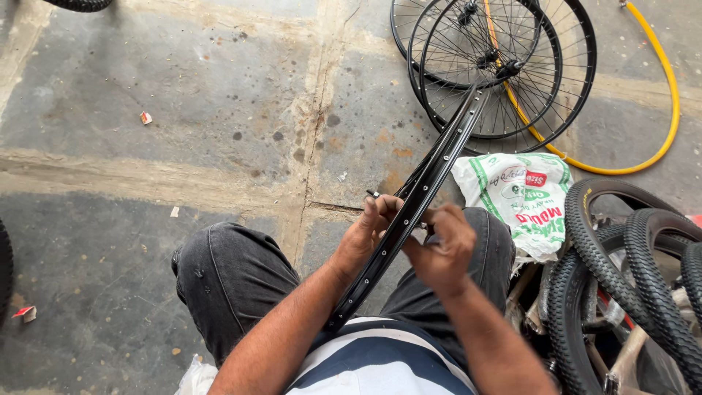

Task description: The person sits on the floor holding a bicycle wheel rim across their lap and works around the rim with a small spoke wrench, turning spoke nipples and checking the rim by hand. They rotate the wheel and continue working around the spokes, with other bicycle wheels and tires piled nearby.

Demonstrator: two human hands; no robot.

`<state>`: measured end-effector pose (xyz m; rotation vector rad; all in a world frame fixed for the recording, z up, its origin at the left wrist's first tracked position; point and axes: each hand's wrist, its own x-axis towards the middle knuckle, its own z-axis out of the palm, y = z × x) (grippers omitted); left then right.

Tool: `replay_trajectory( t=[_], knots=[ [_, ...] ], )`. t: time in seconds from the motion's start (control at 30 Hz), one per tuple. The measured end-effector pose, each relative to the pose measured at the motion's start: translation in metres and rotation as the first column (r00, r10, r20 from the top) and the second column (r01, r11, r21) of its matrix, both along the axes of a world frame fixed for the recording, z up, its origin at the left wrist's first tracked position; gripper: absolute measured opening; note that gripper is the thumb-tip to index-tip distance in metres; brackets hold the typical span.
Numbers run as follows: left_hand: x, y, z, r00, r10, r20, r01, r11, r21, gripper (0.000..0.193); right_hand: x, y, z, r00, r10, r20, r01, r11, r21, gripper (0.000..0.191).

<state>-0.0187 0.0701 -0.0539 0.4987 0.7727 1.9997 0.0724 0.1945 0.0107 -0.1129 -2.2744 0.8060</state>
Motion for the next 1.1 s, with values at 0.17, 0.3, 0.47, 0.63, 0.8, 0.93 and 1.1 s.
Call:
replay_trajectory(
  t=[0.17, 0.3, 0.47, 0.63, 0.8, 0.93, 1.1],
  knots=[
    [-0.012, -0.014, 0.044, 0.927, 0.201, -0.316, -0.219, 0.976, -0.020, 0.074, 0.005, -0.012, -0.003, 0.999, -0.010, -0.052, 0.005, 0.995, -0.100, 0.033],
    [-0.002, -0.023, 0.078, 0.514, 0.140, -0.846, -0.454, 0.881, -0.130, 0.070, 0.007, -0.003, -0.003, 0.999, 0.029, 0.032, -0.023, 0.984, -0.177, 0.041],
    [0.012, -0.042, 0.085, 0.644, -0.107, -0.758, -0.401, 0.796, -0.453, 0.062, 0.009, 0.022, -0.018, 0.980, 0.138, -0.146, -0.199, 0.748, -0.633, 0.047],
    [0.033, -0.062, 0.061, 0.513, 0.065, -0.856, -0.455, 0.866, -0.207, 0.054, 0.005, 0.054, -0.036, 0.947, 0.273, -0.171, -0.319, 0.721, -0.615, 0.046],
    [0.040, -0.070, 0.046, 0.513, 0.091, -0.854, -0.472, 0.860, -0.192, 0.053, -0.010, 0.060, -0.031, 0.829, 0.493, -0.266, -0.503, 0.447, -0.740, 0.039],
    [0.039, -0.071, 0.045, 0.508, 0.091, -0.857, -0.472, 0.861, -0.188, 0.050, -0.026, 0.058, -0.021, 0.772, 0.539, -0.337, -0.509, 0.209, -0.835, 0.031],
    [0.038, -0.073, 0.046, 0.550, 0.049, -0.834, -0.475, 0.839, -0.264, 0.054, -0.029, 0.049, -0.015, 0.828, 0.502, -0.250, -0.389, 0.192, -0.901, 0.030]
  ],
)
